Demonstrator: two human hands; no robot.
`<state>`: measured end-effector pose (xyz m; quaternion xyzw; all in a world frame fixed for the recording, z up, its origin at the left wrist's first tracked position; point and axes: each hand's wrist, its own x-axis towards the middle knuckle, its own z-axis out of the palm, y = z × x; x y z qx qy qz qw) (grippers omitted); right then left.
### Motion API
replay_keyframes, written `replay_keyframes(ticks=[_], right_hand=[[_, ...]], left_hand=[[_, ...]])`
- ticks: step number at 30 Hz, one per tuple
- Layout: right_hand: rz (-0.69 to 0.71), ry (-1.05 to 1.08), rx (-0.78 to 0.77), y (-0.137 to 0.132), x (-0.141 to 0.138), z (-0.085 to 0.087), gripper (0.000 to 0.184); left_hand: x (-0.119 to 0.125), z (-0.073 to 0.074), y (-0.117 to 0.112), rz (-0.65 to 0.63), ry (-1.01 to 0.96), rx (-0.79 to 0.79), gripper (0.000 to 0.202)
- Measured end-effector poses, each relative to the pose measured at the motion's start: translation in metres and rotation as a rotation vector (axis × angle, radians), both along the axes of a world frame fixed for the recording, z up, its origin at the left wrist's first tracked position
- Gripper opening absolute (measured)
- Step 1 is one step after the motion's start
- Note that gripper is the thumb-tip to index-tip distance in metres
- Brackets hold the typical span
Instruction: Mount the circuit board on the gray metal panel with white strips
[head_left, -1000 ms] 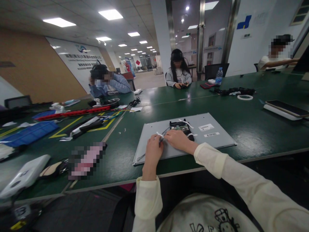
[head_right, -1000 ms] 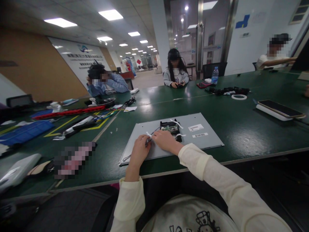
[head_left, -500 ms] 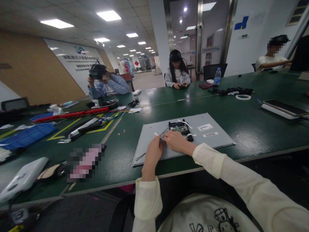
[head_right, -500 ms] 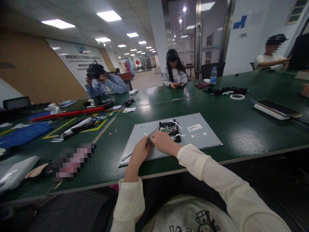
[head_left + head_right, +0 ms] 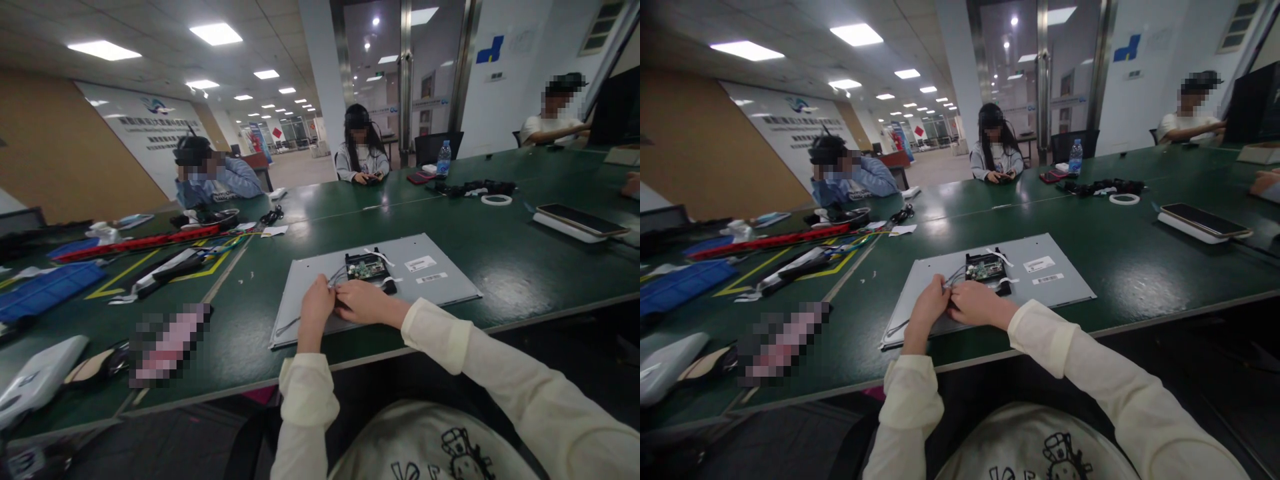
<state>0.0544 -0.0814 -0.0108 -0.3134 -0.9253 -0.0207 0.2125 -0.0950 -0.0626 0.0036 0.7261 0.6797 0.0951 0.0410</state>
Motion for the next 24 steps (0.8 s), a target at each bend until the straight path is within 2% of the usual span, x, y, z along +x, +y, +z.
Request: replay_keyframes(ticks=[4, 6, 9, 11, 14, 17, 21, 24], right_hand=[[0.01, 0.039, -0.008, -0.007, 0.004, 0.0, 0.029], [-0.002, 0.076, -0.041, -0.004, 0.005, -0.001, 0.025], [0.018, 0.175, -0.07, 0.007, 0.009, -0.002, 0.023], [0.002, 0.271, -0.071, 0.015, 0.016, -0.003, 0.031], [-0.138, 0.441, -0.046, 0.02, 0.036, -0.004, 0.039], [-0.337, 0.477, 0.024, 0.018, 0.052, -0.003, 0.041], [-0.657, 0.348, 0.09, 0.019, 0.053, 0.001, 0.039], [-0.77, 0.275, 0.142, 0.021, 0.046, 0.002, 0.038]], left_hand=[[0.004, -0.001, -0.003, 0.02, 0.022, 0.054, 0.02], [0.013, 0.003, -0.013, 0.019, 0.021, 0.203, 0.02], [0.041, 0.015, -0.038, -0.018, -0.06, 0.544, 0.025], [0.067, 0.022, -0.057, -0.107, -0.103, 0.598, 0.025], [0.108, 0.024, -0.081, -0.174, -0.063, 0.578, 0.031], [0.137, 0.015, -0.096, -0.189, -0.04, 0.603, 0.037], [0.153, 0.004, -0.1, -0.3, 0.005, 0.577, 0.033], [0.154, 0.008, -0.095, -0.383, 0.04, 0.511, 0.024]])
